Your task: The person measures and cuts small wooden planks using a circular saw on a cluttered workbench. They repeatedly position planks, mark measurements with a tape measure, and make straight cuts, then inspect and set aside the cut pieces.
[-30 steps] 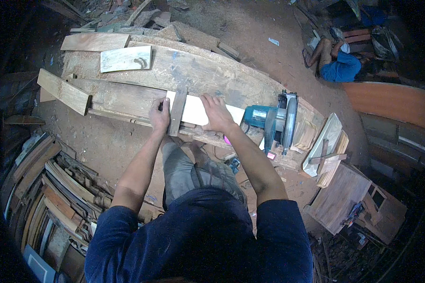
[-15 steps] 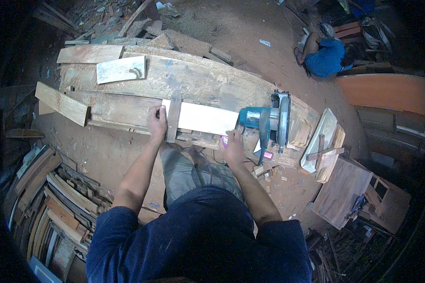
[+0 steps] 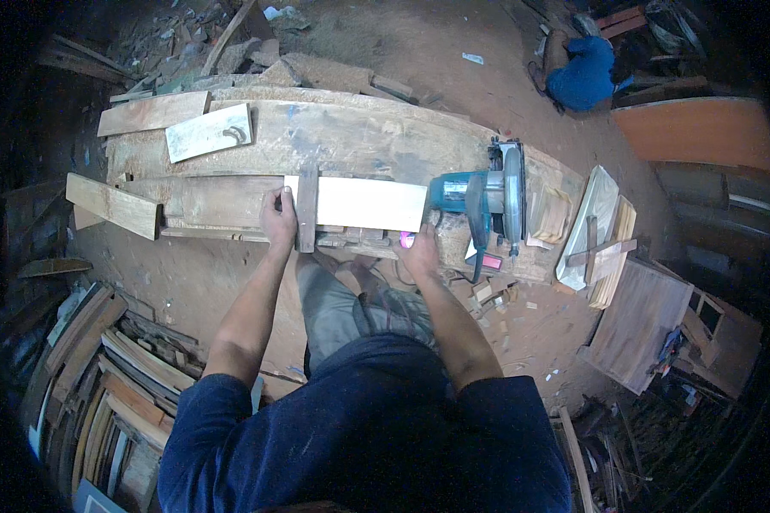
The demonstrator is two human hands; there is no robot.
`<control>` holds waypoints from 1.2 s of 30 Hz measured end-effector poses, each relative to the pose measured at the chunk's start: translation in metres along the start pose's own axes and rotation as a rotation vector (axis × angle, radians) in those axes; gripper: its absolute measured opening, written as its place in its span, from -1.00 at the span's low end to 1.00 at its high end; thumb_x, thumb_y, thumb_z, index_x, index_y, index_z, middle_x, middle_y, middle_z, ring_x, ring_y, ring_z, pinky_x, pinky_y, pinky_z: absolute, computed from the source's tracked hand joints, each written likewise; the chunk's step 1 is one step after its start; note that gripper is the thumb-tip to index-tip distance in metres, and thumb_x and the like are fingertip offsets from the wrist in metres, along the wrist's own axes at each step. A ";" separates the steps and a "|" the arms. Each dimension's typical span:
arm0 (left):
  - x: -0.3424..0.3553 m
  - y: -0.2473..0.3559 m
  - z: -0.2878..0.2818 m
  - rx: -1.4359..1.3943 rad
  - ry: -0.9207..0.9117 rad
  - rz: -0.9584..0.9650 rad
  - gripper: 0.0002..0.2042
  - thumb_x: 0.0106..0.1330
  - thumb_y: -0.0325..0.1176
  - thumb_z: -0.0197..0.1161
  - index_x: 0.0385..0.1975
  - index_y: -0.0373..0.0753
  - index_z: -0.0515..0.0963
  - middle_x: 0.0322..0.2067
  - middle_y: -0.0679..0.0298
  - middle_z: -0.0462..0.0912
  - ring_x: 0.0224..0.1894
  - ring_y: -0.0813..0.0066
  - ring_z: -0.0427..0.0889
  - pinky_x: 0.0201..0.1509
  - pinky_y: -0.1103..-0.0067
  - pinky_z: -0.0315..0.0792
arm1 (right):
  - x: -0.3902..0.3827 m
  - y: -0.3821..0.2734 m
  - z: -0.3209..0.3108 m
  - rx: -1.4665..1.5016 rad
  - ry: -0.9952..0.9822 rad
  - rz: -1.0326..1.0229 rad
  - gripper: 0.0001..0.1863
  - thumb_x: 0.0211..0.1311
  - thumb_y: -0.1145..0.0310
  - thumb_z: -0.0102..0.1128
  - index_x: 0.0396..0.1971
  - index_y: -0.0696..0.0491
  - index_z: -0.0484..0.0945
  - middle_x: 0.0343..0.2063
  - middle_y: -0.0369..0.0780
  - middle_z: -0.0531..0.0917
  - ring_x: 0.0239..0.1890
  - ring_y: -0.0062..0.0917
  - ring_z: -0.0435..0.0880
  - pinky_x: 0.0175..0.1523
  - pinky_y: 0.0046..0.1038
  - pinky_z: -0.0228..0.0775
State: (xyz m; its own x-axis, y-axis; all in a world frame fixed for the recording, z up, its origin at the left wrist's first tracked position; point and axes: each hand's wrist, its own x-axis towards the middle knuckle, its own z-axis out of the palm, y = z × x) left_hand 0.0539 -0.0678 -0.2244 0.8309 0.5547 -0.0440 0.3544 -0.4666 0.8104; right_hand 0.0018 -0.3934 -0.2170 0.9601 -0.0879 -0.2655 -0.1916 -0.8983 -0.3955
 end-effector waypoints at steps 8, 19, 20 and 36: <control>-0.004 0.001 -0.004 -0.001 -0.022 -0.072 -0.70 0.47 -0.16 0.20 -0.14 -0.28 0.70 -0.32 0.02 0.70 -0.22 0.11 0.68 -0.05 0.27 0.52 | -0.088 0.000 -0.120 0.199 0.376 -0.140 -0.40 -0.12 0.39 0.58 -0.02 0.19 0.54 -0.09 -0.04 0.56 -0.04 -0.10 0.58 0.15 -0.17 0.45; -0.031 0.046 0.015 0.370 -0.055 0.047 0.01 0.20 0.23 0.37 0.36 -0.59 0.21 0.15 -0.26 0.38 0.19 -0.17 0.36 0.35 0.09 0.22 | -0.021 0.217 -0.094 0.068 0.466 0.377 -0.37 0.09 0.21 0.59 0.05 0.28 0.53 -0.11 -0.01 0.56 -0.04 -0.18 0.56 0.10 -0.17 0.41; -0.030 0.046 0.014 0.373 -0.054 0.047 0.01 0.20 0.23 0.37 0.36 -0.59 0.21 0.15 -0.26 0.38 0.19 -0.17 0.36 0.35 0.09 0.23 | -0.012 0.215 -0.088 0.099 0.420 0.415 -0.36 0.11 0.20 0.58 0.06 0.30 0.52 -0.11 -0.02 0.55 -0.07 -0.18 0.55 0.09 -0.16 0.40; -0.031 0.046 0.016 0.459 -0.049 0.021 -0.01 0.27 0.29 0.25 0.38 -0.57 0.21 0.14 -0.21 0.42 0.13 -0.11 0.41 0.28 0.09 0.26 | 0.062 -0.134 -0.074 -0.261 -0.196 -0.734 0.27 -0.29 0.04 0.64 0.43 0.27 0.12 0.36 0.06 0.33 0.42 -0.05 0.27 0.49 -0.06 0.04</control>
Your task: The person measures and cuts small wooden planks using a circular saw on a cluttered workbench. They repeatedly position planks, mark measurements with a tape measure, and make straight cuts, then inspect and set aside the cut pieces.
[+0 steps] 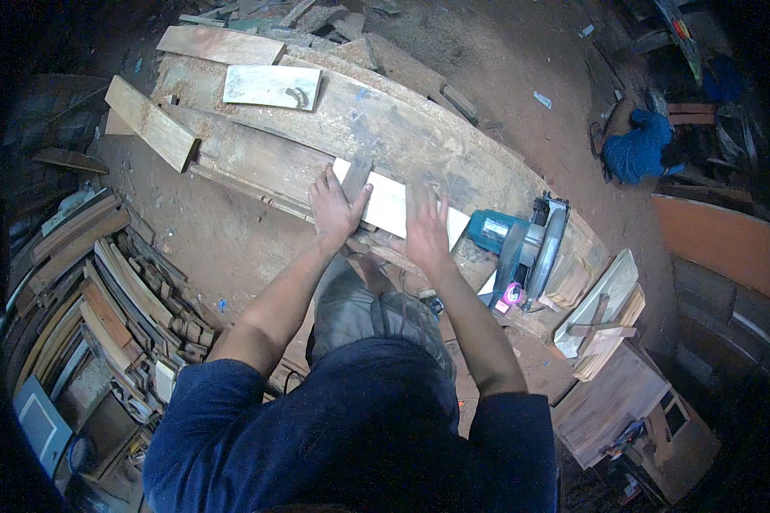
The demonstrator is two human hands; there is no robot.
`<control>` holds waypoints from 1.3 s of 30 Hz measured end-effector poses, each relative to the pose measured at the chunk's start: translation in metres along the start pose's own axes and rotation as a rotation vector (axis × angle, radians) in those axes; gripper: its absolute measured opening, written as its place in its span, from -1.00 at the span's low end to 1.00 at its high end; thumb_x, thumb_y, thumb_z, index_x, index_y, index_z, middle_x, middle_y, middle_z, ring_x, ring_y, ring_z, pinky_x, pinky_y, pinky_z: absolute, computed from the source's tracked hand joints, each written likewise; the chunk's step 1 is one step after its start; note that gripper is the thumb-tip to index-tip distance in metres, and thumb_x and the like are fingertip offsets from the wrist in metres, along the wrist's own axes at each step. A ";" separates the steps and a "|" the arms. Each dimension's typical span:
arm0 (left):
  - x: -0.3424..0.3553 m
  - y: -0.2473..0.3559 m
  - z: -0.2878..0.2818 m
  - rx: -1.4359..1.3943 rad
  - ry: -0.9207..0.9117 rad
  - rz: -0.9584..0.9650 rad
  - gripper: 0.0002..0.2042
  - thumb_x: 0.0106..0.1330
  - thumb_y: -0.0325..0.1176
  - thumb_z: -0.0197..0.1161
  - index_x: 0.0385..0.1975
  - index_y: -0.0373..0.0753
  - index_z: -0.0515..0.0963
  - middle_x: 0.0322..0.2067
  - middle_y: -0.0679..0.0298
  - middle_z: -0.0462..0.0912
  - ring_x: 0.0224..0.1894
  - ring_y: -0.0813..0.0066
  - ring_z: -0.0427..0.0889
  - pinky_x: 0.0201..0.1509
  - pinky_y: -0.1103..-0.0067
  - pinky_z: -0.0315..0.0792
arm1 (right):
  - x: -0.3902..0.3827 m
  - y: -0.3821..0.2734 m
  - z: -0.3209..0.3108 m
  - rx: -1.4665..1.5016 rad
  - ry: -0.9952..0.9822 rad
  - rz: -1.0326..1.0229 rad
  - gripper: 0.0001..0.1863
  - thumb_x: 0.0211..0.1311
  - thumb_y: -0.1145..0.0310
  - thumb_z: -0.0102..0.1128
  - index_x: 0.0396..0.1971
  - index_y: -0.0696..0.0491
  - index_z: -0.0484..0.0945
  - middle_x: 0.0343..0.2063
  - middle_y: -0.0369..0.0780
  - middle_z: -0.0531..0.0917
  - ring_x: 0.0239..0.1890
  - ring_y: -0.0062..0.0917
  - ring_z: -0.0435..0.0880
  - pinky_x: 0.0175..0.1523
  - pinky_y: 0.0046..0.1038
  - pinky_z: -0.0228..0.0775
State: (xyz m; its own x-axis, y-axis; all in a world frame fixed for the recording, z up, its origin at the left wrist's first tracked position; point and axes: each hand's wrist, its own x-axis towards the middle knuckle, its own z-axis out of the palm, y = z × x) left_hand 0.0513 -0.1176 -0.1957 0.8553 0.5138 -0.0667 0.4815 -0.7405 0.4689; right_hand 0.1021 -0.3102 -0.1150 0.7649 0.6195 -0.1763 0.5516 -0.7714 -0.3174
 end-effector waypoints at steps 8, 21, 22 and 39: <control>0.002 -0.002 -0.001 -0.014 -0.052 -0.037 -0.02 0.26 0.30 0.26 0.38 -0.53 0.23 0.24 -0.18 0.39 0.21 -0.08 0.38 0.31 0.11 0.26 | 0.032 0.022 0.030 0.179 -0.162 -0.036 0.29 -0.39 0.02 0.64 0.43 0.20 0.16 0.36 0.03 0.34 0.35 -0.03 0.31 0.45 -0.04 0.06; 0.001 0.000 -0.004 -0.037 -0.126 -0.013 -0.11 0.36 0.22 0.21 0.41 -0.48 0.22 0.24 -0.15 0.39 0.24 -0.09 0.38 0.31 0.12 0.26 | 0.025 0.038 0.034 0.156 -0.137 -0.083 0.28 -0.42 0.05 0.63 0.41 0.23 0.19 0.35 0.05 0.37 0.29 -0.02 0.37 0.40 -0.05 0.14; 0.001 -0.001 0.000 -0.026 -0.102 -0.001 -0.11 0.36 0.22 0.20 0.40 -0.48 0.22 0.24 -0.15 0.39 0.24 -0.09 0.38 0.31 0.12 0.27 | 0.025 0.038 0.035 0.166 -0.130 -0.093 0.26 -0.39 0.04 0.64 0.41 0.24 0.20 0.35 0.05 0.37 0.30 -0.02 0.37 0.40 -0.06 0.13; 0.001 0.001 0.000 -0.043 -0.082 0.006 -0.13 0.33 0.18 0.26 0.38 -0.49 0.23 0.18 -0.17 0.42 0.21 -0.11 0.41 0.30 0.12 0.29 | -0.072 0.043 0.077 0.896 0.378 0.873 -0.18 0.40 0.13 0.34 0.39 0.37 0.17 0.28 0.09 0.44 0.32 -0.22 0.44 0.43 -0.27 0.19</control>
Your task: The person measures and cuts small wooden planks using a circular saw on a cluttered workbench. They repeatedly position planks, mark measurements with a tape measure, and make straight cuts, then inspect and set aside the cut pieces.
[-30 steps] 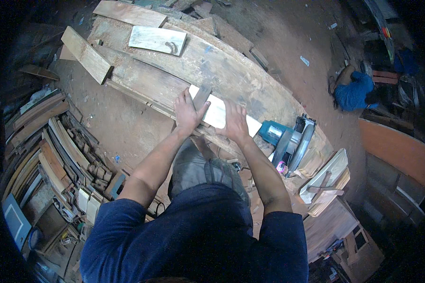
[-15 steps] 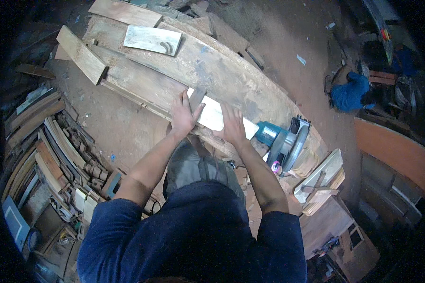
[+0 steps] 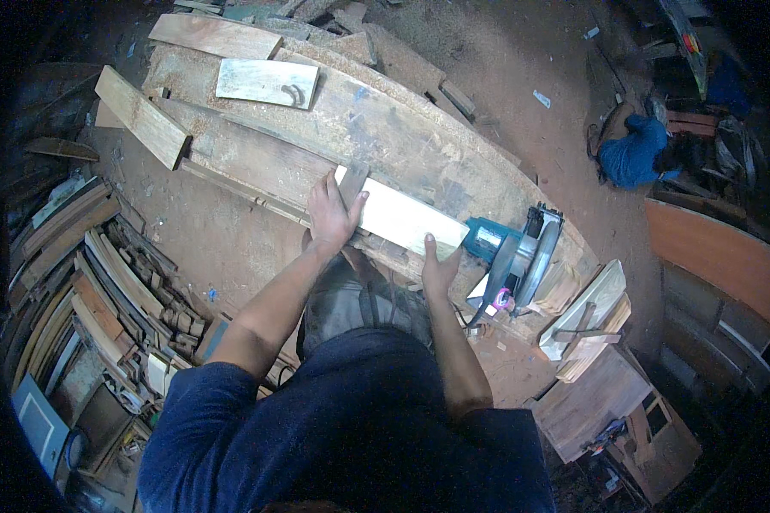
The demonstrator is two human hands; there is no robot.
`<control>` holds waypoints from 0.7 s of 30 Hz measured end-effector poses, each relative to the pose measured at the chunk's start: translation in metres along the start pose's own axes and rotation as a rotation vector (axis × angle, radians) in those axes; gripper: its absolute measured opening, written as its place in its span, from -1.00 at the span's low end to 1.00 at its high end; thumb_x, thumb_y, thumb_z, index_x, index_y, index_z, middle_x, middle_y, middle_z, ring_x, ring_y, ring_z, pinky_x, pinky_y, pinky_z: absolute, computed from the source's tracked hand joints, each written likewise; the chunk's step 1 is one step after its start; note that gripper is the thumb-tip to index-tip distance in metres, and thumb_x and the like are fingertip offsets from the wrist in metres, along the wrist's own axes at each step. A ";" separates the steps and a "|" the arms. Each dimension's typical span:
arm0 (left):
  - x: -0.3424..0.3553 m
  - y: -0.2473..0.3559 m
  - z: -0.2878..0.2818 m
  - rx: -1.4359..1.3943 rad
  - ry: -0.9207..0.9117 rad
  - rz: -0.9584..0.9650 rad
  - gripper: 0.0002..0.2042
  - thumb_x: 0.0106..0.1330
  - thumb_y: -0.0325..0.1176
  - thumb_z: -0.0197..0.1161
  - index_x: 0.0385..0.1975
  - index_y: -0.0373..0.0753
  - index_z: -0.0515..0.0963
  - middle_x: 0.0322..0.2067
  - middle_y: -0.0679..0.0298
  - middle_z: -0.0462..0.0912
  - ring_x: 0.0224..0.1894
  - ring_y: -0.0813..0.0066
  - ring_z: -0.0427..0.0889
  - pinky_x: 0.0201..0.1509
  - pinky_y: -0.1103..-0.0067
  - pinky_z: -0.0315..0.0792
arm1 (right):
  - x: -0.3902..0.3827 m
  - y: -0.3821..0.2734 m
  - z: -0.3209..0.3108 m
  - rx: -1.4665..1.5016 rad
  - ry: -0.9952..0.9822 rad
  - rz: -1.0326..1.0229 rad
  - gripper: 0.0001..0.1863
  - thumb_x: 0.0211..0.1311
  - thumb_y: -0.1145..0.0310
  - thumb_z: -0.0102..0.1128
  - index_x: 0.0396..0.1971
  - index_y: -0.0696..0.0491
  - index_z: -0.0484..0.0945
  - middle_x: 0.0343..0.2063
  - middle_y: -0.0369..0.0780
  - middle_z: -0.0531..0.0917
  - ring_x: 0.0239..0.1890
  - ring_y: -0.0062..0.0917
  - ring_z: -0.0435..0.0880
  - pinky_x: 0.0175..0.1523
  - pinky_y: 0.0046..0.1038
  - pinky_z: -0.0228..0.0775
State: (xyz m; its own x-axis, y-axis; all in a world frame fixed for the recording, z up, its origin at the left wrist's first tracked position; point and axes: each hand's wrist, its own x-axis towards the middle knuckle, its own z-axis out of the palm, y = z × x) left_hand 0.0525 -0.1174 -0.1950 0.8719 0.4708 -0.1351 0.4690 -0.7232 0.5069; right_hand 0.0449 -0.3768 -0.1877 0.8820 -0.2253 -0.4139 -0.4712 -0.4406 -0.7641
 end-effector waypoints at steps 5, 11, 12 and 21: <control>-0.001 -0.004 0.005 0.011 0.032 0.034 -0.12 0.34 0.16 0.26 0.38 -0.52 0.21 0.21 -0.18 0.41 0.21 -0.11 0.41 0.29 0.12 0.29 | -0.016 -0.004 0.012 0.026 0.019 -0.018 -0.10 0.37 0.09 0.37 0.43 0.36 0.12 0.30 0.08 0.42 0.34 -0.24 0.40 0.45 -0.30 0.15; 0.002 -0.001 0.004 0.048 0.020 -0.004 -0.08 0.32 0.17 0.27 0.41 -0.53 0.19 0.26 -0.19 0.38 0.23 -0.11 0.39 0.32 0.10 0.25 | 0.001 0.007 0.013 -0.036 0.036 -0.074 -0.18 0.38 0.11 0.37 0.37 0.34 0.20 0.23 0.05 0.47 0.30 -0.26 0.43 0.42 -0.29 0.19; 0.002 -0.002 0.003 0.039 0.012 -0.014 -0.07 0.31 0.19 0.27 0.41 -0.52 0.19 0.26 -0.19 0.38 0.24 -0.11 0.38 0.33 0.10 0.25 | 0.002 0.002 0.008 -0.003 -0.015 -0.064 -0.20 0.37 0.13 0.37 0.36 0.33 0.22 0.21 0.05 0.49 0.28 -0.26 0.45 0.41 -0.29 0.20; 0.009 -0.005 0.001 -0.038 -0.036 0.002 -0.04 0.29 0.24 0.27 0.46 -0.45 0.16 0.31 -0.11 0.35 0.31 -0.12 0.32 0.40 0.11 0.20 | 0.013 0.009 0.009 0.077 -0.007 -0.084 -0.33 0.33 0.19 0.43 0.24 0.30 0.39 0.11 -0.04 0.60 0.16 -0.35 0.56 0.31 -0.34 0.32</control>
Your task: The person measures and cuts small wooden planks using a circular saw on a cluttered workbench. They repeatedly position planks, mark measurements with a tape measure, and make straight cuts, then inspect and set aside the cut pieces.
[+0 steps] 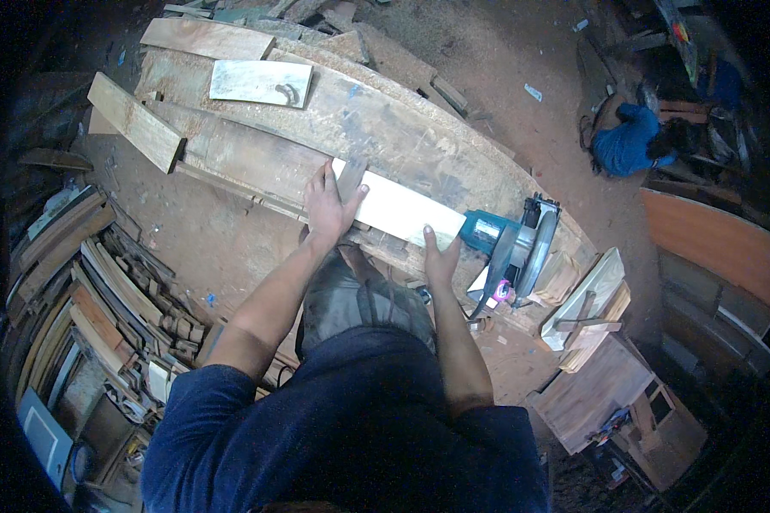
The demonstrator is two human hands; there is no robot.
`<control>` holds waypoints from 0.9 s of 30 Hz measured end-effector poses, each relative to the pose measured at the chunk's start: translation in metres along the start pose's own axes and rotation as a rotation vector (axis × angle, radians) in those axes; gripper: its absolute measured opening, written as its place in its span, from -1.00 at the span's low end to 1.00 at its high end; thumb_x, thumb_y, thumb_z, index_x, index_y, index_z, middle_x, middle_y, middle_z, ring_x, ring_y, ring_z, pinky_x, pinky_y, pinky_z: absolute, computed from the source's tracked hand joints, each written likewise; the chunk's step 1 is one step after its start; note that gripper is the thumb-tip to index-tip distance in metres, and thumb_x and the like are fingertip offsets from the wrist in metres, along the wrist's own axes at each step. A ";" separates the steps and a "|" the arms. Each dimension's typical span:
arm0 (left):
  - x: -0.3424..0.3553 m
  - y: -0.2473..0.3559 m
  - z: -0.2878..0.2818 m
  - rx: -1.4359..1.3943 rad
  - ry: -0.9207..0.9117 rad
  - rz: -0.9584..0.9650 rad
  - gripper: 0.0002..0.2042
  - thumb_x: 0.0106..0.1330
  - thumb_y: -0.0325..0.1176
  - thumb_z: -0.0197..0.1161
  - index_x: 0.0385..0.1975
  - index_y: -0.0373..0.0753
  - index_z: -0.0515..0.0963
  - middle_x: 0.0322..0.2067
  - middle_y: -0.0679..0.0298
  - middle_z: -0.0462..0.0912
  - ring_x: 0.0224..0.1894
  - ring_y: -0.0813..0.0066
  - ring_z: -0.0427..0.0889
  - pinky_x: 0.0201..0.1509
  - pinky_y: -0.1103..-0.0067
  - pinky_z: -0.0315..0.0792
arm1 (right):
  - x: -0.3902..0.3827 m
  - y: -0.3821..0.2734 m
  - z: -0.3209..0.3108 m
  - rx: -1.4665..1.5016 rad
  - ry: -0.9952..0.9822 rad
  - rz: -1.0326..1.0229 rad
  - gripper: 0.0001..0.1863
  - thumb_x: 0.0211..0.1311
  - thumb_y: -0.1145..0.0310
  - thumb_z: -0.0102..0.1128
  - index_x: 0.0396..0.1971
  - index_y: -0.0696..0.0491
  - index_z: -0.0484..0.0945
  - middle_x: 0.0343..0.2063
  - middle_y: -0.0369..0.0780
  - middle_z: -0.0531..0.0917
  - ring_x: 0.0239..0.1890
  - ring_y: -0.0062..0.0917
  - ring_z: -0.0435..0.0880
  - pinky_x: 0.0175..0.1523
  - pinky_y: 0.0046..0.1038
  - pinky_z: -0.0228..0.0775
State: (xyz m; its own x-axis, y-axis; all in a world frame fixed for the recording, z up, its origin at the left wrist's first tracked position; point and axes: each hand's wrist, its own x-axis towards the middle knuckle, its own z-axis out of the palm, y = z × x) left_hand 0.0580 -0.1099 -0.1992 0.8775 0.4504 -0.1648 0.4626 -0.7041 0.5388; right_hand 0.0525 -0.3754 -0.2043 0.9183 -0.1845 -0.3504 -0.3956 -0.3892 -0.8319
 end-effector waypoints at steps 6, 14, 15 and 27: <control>0.015 -0.038 -0.001 -0.254 -0.038 0.077 -0.37 0.40 0.01 0.24 0.36 -0.27 0.41 0.21 -0.06 0.44 0.23 -0.08 0.39 0.36 0.11 0.22 | 0.002 0.002 -0.001 0.017 -0.003 0.051 -0.32 0.28 0.15 0.47 0.21 0.29 0.43 0.07 -0.05 0.64 0.13 -0.37 0.59 0.28 -0.34 0.36; 0.061 -0.026 -0.030 0.067 0.312 0.386 -0.70 0.47 -0.19 0.14 0.03 -0.20 0.61 0.13 0.15 0.52 0.26 0.13 0.43 0.50 0.00 0.03 | -0.027 -0.039 -0.014 -0.552 0.155 -0.268 -0.14 0.21 0.20 0.46 0.36 0.33 0.22 0.29 0.17 0.35 0.38 0.01 0.27 0.46 -0.06 0.07; 0.069 -0.028 -0.021 0.063 0.276 0.446 -0.72 0.47 -0.16 0.11 -0.06 -0.20 0.63 0.05 0.16 0.58 0.26 0.18 0.45 0.54 -0.04 -0.08 | -0.032 -0.053 -0.020 -0.610 0.122 -0.350 -0.13 0.20 0.23 0.45 0.37 0.33 0.21 0.30 0.18 0.31 0.39 0.04 0.22 0.47 -0.03 0.04; 0.086 -0.029 0.000 0.182 0.140 0.362 -0.71 0.47 -0.13 0.12 -0.29 -0.19 0.67 -0.18 0.20 0.69 0.09 0.21 0.54 0.50 0.01 0.01 | 0.005 -0.015 -0.124 -0.522 0.250 -0.196 -0.51 0.27 0.26 0.44 0.06 0.27 0.55 -0.27 0.01 0.75 -0.23 -0.28 0.74 -0.01 -0.29 0.52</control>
State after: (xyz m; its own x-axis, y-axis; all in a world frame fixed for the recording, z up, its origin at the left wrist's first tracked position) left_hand 0.1199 -0.0503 -0.2288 0.9674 0.2181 0.1285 0.1541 -0.9102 0.3845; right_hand 0.0607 -0.4825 -0.1397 0.9681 -0.2458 -0.0478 -0.2333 -0.8165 -0.5282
